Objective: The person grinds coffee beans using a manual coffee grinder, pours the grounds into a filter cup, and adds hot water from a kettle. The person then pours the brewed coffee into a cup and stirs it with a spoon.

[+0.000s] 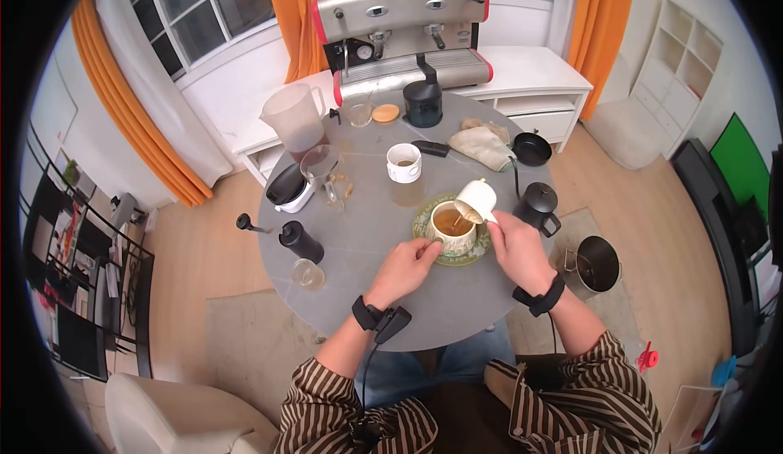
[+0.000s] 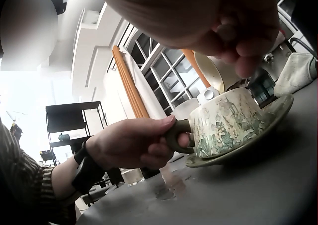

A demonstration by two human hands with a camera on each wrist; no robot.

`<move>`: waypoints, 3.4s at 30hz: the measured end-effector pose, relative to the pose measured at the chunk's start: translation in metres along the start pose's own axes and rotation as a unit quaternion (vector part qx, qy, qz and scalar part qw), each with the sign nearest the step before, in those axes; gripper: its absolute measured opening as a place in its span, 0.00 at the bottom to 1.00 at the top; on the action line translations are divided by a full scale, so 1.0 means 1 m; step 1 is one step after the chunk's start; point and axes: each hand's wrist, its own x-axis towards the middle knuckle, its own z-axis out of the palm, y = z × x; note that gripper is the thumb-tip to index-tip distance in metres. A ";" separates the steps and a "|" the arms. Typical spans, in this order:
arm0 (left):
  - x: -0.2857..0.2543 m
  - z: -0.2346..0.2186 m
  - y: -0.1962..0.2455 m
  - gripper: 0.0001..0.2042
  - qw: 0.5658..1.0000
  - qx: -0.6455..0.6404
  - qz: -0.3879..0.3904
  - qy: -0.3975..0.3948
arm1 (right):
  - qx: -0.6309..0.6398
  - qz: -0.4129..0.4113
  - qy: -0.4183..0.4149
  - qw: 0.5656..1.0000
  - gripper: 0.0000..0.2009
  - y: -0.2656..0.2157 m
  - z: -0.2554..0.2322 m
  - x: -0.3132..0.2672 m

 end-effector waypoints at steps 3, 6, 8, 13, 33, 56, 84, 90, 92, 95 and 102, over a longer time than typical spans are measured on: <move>0.001 0.001 -0.003 0.20 1.000 -0.006 0.000 -0.003 | -0.039 -0.033 0.028 0.998 0.08 0.005 0.005 -0.001; 0.000 0.001 -0.003 0.20 1.000 -0.015 0.002 -0.002 | -0.071 -0.056 0.025 0.996 0.08 0.004 0.005 -0.001; -0.001 0.000 0.000 0.20 1.000 -0.016 -0.005 -0.009 | -0.091 -0.063 0.024 0.994 0.09 0.003 0.004 0.000; -0.002 -0.002 0.004 0.21 1.000 -0.010 -0.001 -0.013 | -0.111 -0.090 0.028 0.989 0.08 0.007 0.005 0.004; -0.011 0.032 -0.015 0.16 0.995 -0.054 0.038 0.078 | 0.139 0.072 -0.534 0.831 0.17 -0.057 0.100 0.129; -0.014 0.037 -0.013 0.19 0.998 -0.056 0.018 0.018 | 0.034 -0.014 -0.685 0.727 0.16 -0.062 0.149 0.133; 0.009 0.047 -0.025 0.24 0.988 -0.136 -0.068 0.025 | 0.168 0.020 -0.141 0.975 0.11 0.013 -0.013 0.088; 0.001 0.046 -0.011 0.21 0.967 -0.229 -0.103 0.035 | -0.054 -0.117 -0.105 0.986 0.07 0.012 -0.021 0.073; 0.001 0.044 -0.012 0.19 0.961 -0.256 -0.103 0.031 | -0.061 -0.114 -0.090 0.987 0.07 0.012 -0.021 0.072; 0.000 0.041 -0.017 0.17 0.951 -0.292 -0.094 0.030 | -0.049 -0.120 -0.067 0.989 0.07 0.013 -0.018 0.072; -0.015 0.019 -0.004 0.17 0.959 -0.270 -0.080 0.026 | 0.011 -0.168 -0.080 0.982 0.07 -0.003 -0.026 0.065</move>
